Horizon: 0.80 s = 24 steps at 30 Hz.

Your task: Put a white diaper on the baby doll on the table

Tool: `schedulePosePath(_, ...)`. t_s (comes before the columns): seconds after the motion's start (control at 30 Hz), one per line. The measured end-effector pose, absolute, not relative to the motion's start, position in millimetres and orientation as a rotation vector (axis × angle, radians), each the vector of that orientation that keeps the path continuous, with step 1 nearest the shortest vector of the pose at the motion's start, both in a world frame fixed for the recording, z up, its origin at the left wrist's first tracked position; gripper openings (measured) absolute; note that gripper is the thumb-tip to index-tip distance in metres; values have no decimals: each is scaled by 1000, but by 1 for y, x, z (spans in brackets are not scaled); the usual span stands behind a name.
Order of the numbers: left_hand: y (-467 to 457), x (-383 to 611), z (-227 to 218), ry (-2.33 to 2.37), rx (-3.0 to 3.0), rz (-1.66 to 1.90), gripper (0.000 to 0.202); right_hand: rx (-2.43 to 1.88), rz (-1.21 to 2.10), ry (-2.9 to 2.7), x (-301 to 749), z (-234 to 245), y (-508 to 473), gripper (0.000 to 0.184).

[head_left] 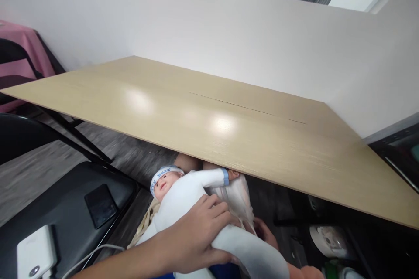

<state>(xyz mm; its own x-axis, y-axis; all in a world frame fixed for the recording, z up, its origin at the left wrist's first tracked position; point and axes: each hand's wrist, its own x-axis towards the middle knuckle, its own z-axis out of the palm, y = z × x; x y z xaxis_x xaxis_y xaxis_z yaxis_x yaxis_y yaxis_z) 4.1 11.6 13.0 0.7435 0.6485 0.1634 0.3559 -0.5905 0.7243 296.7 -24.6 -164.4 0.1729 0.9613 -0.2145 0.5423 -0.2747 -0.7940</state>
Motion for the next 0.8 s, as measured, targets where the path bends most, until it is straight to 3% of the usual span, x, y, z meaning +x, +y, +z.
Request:
schedulePosePath(0.1,5,2,13,746,2278,522,50,-1788,927,-1251,267,-169,6,74)
schedulePosePath(0.17,2,7,5,748,2351,486,52,-1792,867,-1243,250,-171,22,80)
schedulePosePath(0.33,-4,21,-32,690,2606,478,52,-1851,446,-1303,244,-171,24,85)
schedulePosePath(0.43,-6,23,-45,690,2642,524,52,-1752,137,-1530,249,-168,24,75)
schedulePosePath(0.53,-6,22,-46,695,2614,545,52,-1630,111,-1787,244,-168,43,62)
schedulePosePath(0.7,-5,21,-43,667,2607,510,50,-1554,140,-2018,224,-186,79,80)
schedulePosePath(0.8,-6,21,-44,673,2620,491,51,-1604,159,-2071,217,-199,81,82)
